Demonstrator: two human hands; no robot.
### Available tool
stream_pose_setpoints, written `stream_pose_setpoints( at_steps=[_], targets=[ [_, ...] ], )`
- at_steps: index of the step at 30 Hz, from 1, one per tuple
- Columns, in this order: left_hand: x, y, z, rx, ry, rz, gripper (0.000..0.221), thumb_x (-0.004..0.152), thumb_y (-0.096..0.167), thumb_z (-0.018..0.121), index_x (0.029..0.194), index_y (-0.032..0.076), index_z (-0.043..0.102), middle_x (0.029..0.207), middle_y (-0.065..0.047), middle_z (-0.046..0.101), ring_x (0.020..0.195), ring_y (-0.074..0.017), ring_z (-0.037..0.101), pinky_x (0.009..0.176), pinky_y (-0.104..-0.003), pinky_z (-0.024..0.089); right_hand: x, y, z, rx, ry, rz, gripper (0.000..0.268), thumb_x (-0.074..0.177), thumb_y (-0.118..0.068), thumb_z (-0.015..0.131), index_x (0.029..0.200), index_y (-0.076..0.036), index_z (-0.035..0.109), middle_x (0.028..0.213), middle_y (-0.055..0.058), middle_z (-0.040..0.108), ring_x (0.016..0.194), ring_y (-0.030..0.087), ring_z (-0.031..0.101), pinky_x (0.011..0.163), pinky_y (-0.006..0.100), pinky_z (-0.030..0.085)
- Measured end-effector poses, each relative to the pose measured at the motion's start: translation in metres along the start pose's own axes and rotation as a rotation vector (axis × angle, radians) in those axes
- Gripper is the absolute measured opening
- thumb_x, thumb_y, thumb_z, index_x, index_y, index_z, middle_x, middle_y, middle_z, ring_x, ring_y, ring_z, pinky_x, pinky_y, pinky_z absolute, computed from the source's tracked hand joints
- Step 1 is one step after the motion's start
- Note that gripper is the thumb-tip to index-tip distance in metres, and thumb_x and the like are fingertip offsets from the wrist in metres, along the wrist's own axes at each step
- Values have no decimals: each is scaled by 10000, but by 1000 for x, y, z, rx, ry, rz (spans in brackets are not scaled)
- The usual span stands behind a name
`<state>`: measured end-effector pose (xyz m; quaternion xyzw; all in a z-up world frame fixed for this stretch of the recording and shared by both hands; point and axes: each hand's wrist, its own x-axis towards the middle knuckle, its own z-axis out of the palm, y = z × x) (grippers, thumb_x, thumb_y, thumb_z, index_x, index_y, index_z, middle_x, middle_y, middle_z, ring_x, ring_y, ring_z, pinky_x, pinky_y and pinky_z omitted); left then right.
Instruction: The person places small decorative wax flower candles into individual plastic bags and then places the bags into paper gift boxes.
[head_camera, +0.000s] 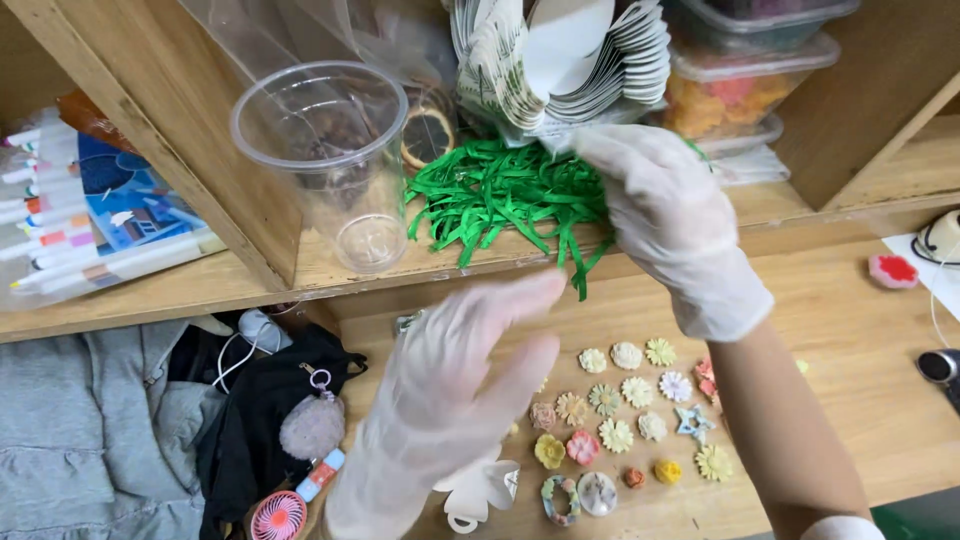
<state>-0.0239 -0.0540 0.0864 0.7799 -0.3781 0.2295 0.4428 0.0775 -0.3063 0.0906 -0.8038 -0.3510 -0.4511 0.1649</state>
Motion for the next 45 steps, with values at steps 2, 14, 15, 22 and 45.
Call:
stream_pose_setpoints(
  at_steps=[2,14,15,22,45],
  targets=[
    [40,-9,14,140,65,102,349,971,103,679,1306,68,592,1265,-111,693,1174,-273,679,1015,-372,537,16,11,12,22,-38,-55,416,936,79,660,1326,-66,646,1259,140,693,1163,348,666,1014,427,549],
    [135,-100,53,556,131,349,238,884,56,684,1104,136,640,984,-36,661,997,-272,637,874,-475,444,-1,61,54,-109,-214,-198,301,695,11,668,992,-33,671,1037,140,672,953,369,630,818,468,533],
    [134,-102,53,554,104,351,206,865,71,697,1041,169,655,968,4,669,1007,-248,636,896,-477,423,-5,63,57,-58,-215,-149,336,695,39,649,1020,-37,687,1043,133,689,961,360,637,834,457,536],
    [131,-114,51,630,66,320,474,661,158,794,1122,163,687,1117,-9,666,1133,-236,569,996,-461,366,1,63,49,174,-32,-36,331,830,47,661,1127,-91,710,1071,109,727,1016,324,682,880,431,551],
    [132,-133,64,601,143,240,433,738,200,840,1148,253,711,1178,44,664,1210,-188,568,1146,-580,257,-6,17,6,-355,-28,-71,236,872,-27,716,1048,-116,587,1060,46,668,1024,268,642,989,453,483]
  ],
)
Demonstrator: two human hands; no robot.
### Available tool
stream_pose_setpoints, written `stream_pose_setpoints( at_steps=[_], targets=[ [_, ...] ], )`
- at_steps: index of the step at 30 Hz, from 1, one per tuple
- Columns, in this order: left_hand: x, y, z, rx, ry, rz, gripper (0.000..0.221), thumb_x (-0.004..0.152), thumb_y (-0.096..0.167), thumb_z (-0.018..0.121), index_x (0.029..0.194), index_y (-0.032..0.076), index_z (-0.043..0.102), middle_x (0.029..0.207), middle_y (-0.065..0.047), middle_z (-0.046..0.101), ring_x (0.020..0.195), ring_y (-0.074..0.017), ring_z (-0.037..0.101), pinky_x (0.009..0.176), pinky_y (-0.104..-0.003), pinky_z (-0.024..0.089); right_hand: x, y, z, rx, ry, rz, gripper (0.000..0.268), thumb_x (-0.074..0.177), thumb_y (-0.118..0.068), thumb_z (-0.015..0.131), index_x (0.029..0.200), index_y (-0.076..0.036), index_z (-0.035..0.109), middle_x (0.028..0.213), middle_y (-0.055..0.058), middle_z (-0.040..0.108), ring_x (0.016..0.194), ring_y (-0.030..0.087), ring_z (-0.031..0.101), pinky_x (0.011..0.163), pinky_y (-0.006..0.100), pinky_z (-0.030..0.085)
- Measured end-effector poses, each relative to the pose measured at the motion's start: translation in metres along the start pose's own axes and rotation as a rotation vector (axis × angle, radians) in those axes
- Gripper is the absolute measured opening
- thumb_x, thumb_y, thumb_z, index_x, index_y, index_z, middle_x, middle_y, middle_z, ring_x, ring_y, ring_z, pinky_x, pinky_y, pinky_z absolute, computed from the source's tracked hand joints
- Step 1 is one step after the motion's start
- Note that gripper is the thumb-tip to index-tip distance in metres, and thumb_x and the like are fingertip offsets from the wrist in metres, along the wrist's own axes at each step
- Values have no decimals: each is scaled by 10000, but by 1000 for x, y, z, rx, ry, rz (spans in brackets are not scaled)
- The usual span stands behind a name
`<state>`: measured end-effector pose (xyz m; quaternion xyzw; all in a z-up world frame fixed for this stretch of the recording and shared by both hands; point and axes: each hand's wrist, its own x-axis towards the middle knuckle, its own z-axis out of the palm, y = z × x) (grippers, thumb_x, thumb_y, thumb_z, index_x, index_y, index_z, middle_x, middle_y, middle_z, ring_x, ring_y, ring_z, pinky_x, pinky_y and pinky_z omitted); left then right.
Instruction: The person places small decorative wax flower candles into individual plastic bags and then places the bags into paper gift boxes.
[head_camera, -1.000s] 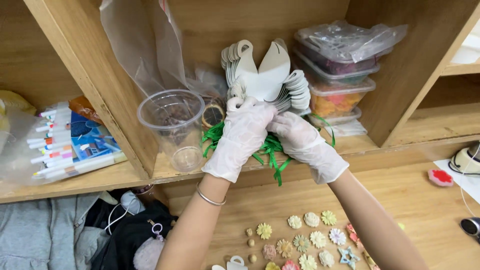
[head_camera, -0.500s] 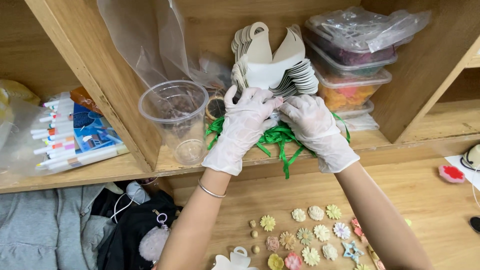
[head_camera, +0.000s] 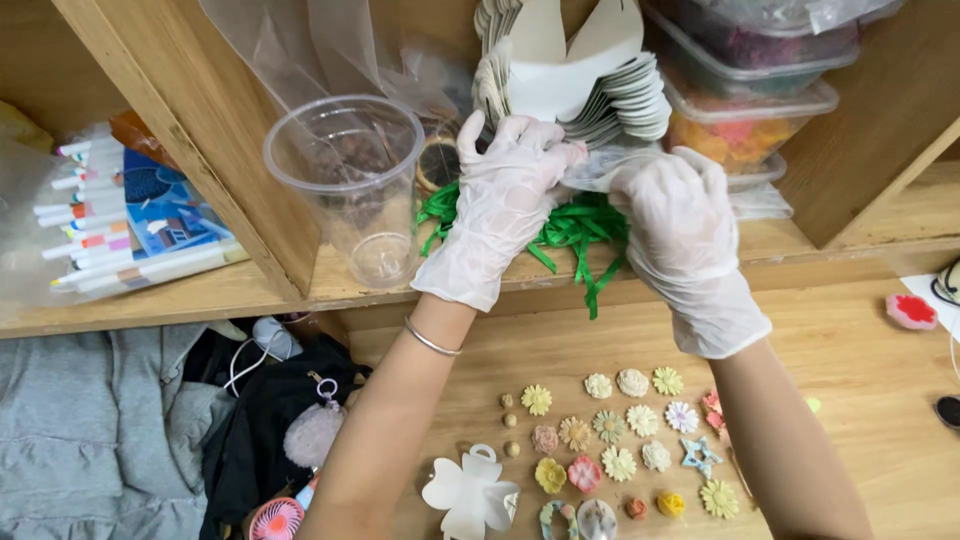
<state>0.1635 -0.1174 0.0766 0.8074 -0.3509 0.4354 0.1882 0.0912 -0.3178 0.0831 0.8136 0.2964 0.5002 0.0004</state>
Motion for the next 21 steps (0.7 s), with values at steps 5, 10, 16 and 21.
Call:
stream_pose_setpoints(
  at_steps=[5,10,16,21],
  targets=[
    [-4,22,-21,48,39,45,426,835,106,716,1244,219,675,1248,6,646,1241,-213,546,1153,-567,240,-31,-44,-68,543,371,646,166,1090,31,711,1157,-59,588,1103,66,678,928,179,660,874,303,555],
    [-18,106,-115,-92,40,-28,420,1028,5,638,1406,186,620,1371,7,614,1321,-201,526,1203,-466,308,-91,-67,-103,1084,639,1157,100,1144,85,639,1137,25,560,1103,108,655,931,119,616,916,233,512],
    [-125,173,-76,-883,-57,-482,727,1051,196,724,1564,85,221,1626,-182,281,1526,-257,299,1279,-428,352,-146,-108,-103,1534,530,1489,181,1039,33,630,1213,-1,591,1114,87,696,1046,142,677,980,287,568],
    [-232,213,-10,-1446,-197,-1279,1043,782,60,847,1552,55,144,1528,-169,351,1425,-230,371,1143,-405,445,-229,-146,-62,1576,494,1764,324,962,-7,627,1277,66,605,1145,106,734,1029,149,692,970,289,562]
  ],
)
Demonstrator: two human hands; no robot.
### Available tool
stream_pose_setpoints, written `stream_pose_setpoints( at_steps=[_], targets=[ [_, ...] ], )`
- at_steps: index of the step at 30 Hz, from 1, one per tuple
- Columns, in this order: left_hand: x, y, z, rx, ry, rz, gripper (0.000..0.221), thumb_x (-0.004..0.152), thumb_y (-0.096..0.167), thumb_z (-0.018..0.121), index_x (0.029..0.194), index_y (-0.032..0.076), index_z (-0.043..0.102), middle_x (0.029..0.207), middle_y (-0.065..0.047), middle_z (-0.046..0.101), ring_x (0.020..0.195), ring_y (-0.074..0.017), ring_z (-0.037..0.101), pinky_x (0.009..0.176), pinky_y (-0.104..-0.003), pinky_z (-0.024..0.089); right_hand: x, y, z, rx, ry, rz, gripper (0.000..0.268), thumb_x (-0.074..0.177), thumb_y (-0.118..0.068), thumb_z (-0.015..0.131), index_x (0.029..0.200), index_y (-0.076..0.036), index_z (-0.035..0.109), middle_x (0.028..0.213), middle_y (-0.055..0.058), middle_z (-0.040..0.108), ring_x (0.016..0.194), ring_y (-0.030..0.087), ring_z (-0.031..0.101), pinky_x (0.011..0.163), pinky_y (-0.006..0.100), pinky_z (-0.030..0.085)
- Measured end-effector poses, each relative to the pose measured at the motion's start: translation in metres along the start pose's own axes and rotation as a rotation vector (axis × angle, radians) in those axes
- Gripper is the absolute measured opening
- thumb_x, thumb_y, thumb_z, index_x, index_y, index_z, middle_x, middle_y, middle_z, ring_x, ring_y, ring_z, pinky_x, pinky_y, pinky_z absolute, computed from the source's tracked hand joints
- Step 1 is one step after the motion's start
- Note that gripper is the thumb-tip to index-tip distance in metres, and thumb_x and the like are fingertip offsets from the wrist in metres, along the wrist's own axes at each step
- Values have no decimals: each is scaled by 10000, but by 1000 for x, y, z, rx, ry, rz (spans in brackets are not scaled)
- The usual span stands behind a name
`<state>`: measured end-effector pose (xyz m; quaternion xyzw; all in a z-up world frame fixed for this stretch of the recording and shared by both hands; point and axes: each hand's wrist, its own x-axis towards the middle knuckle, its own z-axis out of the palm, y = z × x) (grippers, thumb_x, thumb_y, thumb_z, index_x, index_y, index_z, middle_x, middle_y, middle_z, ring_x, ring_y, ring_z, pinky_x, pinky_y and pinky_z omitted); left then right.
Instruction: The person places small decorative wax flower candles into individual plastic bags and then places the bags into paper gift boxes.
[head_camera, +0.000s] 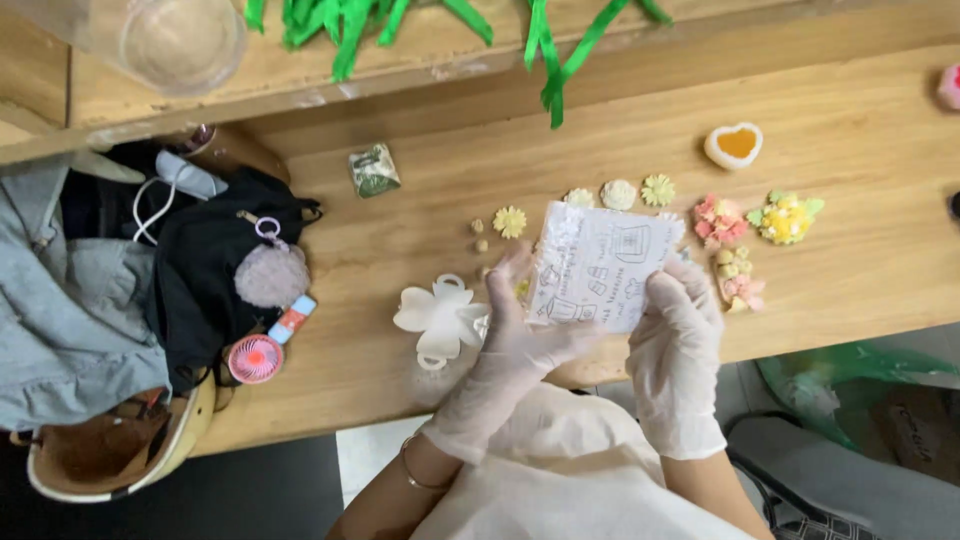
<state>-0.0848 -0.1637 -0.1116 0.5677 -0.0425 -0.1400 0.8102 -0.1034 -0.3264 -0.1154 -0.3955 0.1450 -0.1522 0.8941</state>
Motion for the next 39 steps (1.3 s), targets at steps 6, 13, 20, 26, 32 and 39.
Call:
stream_pose_setpoints(
  at_steps=[6,13,20,26,32,39],
  targets=[
    [5,-63,-20,-128,271,-195,597,821,-2,790,1371,-17,558,1185,-93,700,1041,-179,688,921,-352,571,-11,40,-56,-236,190,304,360,909,-44,700,1263,-85,648,1041,70,711,962,191,684,878,370,550],
    [-5,-65,-24,109,-227,-435,494,837,-11,767,1306,33,618,1197,-50,716,1071,-116,684,934,-295,567,12,-20,-60,-1312,-714,-635,297,900,-182,784,1178,-138,690,1275,-37,681,1265,241,611,1110,427,488],
    [-14,-82,3,-185,-266,-614,453,825,-31,770,1261,-15,651,1116,-41,706,1007,-126,673,897,-284,553,-6,-6,-102,-1661,-842,-584,399,873,-281,742,1259,-192,699,1293,-24,675,1147,225,603,1011,432,435],
    [-20,-118,14,3,-156,-660,340,851,41,753,1179,5,673,1046,-29,714,927,-99,681,818,-271,563,-5,-3,-124,-1665,-856,-623,557,717,-177,724,1266,-141,637,1176,68,671,1063,290,609,939,478,440],
    [-27,-123,12,126,-214,-698,288,877,96,707,1145,-11,704,1013,-42,741,893,-102,701,798,-281,577,-7,12,-150,-1611,-892,-451,317,696,-122,717,988,-81,602,983,108,655,975,323,612,885,456,445],
    [-44,-118,5,-52,-214,-620,347,878,71,694,1213,-16,671,1085,-70,743,954,-131,714,871,-311,592,-5,39,-157,-754,-257,319,176,1110,-218,591,1075,-53,641,949,8,665,866,116,582,793,267,505]
  ],
)
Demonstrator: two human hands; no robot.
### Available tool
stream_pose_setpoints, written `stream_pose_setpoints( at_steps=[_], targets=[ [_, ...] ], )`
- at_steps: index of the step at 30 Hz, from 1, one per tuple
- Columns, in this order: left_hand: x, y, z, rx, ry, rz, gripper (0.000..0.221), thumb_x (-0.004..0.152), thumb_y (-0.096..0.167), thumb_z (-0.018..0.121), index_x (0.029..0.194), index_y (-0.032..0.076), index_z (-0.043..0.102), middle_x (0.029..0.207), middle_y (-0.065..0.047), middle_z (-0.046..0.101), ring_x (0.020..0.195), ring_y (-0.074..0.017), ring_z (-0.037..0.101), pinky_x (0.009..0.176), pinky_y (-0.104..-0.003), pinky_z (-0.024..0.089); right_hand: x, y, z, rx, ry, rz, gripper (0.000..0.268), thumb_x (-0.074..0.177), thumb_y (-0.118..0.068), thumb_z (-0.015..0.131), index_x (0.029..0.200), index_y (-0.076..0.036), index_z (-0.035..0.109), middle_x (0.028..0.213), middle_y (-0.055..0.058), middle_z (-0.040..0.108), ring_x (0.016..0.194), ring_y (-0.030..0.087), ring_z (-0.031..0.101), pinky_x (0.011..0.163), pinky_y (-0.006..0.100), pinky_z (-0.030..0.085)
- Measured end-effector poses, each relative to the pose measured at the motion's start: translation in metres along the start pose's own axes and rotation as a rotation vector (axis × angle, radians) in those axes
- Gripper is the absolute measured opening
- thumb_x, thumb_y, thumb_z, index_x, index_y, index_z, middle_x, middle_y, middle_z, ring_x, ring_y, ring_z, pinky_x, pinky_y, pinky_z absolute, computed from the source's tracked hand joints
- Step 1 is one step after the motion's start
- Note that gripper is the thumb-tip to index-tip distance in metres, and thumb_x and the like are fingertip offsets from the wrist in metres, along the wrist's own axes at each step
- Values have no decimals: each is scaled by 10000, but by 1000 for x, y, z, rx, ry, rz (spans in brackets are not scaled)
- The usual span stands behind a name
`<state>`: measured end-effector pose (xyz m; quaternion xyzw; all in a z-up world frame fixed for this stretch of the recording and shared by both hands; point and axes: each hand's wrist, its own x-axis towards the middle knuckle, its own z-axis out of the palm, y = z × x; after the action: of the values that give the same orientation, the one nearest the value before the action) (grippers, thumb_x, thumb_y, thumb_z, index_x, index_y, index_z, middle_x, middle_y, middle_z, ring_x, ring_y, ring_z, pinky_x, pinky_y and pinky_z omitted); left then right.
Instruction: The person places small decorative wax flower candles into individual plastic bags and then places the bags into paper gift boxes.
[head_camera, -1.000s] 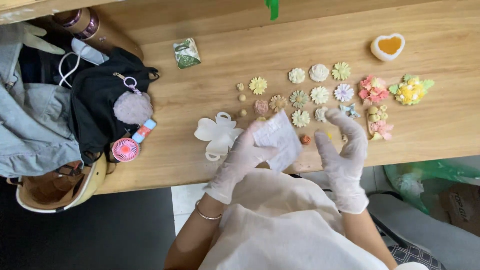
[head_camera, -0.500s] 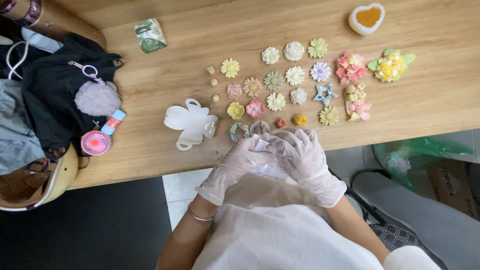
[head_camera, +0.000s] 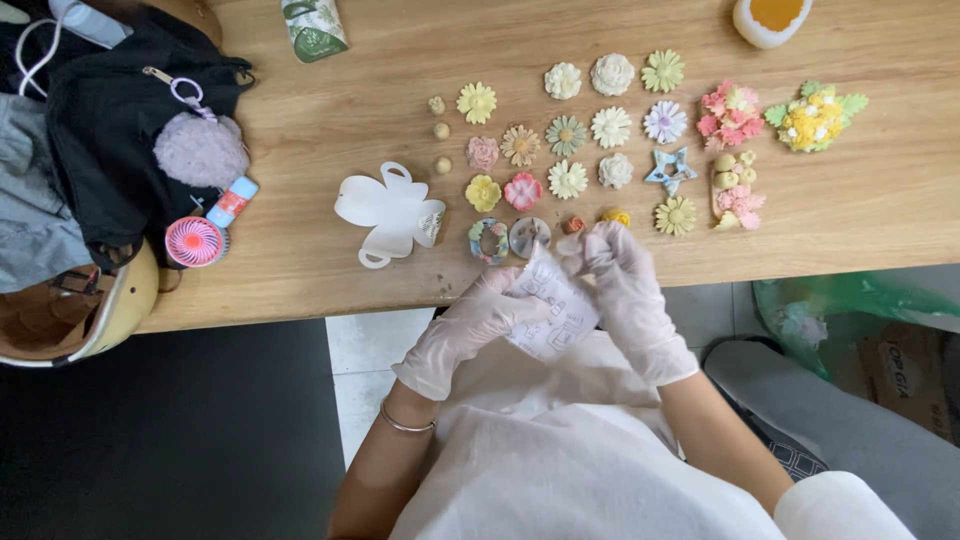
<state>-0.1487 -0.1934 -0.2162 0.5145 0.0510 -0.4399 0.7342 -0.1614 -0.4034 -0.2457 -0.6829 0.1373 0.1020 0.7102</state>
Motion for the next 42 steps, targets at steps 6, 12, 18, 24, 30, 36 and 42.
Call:
stream_pose_setpoints(
  at_steps=[6,12,18,24,30,36,42],
  targets=[
    [-18,15,-21,-32,122,42,413,874,49,715,1278,26,631,1112,-50,712,1007,-111,688,900,-300,575,-9,-79,31,-255,-189,-326,406,898,-104,759,1260,22,626,1214,59,681,1072,133,615,944,283,500],
    [-24,32,-41,-37,0,64,358,886,27,722,1236,-13,660,1098,-69,737,987,-141,713,886,-316,600,-6,-47,49,-570,-157,-473,244,929,-51,696,1173,-49,704,1103,110,744,912,235,726,782,344,586],
    [-19,23,-62,126,-97,83,425,912,60,720,1322,-9,632,1179,-70,715,1056,-146,671,937,-323,564,-5,-51,71,-666,72,-387,68,967,3,565,1019,-19,604,867,114,643,770,258,650,714,354,526],
    [-38,70,-71,743,216,622,686,843,177,750,1458,29,484,1359,-109,626,1227,-213,605,1023,-350,500,1,-32,86,-586,187,-301,148,970,38,496,1011,-52,607,882,101,646,810,272,616,791,323,524],
    [-29,45,-89,596,279,661,294,964,144,720,1244,59,700,1162,-57,761,1057,-96,680,925,-279,562,-20,-78,137,-802,96,-688,189,976,-17,664,1155,-72,632,1121,102,645,1099,305,623,953,403,500],
    [-38,54,-92,436,412,551,227,1051,174,597,1161,11,710,965,-36,744,851,-61,639,781,-235,540,-22,-84,145,-1079,226,-839,285,936,-114,774,1185,-117,636,1144,96,650,1074,305,604,931,462,453],
    [-23,33,-107,370,372,373,351,1080,280,545,1172,-11,720,853,-42,686,773,-88,567,709,-268,498,4,-54,154,-1163,52,-824,426,878,-318,769,1211,-82,644,1141,116,630,1075,320,597,898,471,457]
  ],
)
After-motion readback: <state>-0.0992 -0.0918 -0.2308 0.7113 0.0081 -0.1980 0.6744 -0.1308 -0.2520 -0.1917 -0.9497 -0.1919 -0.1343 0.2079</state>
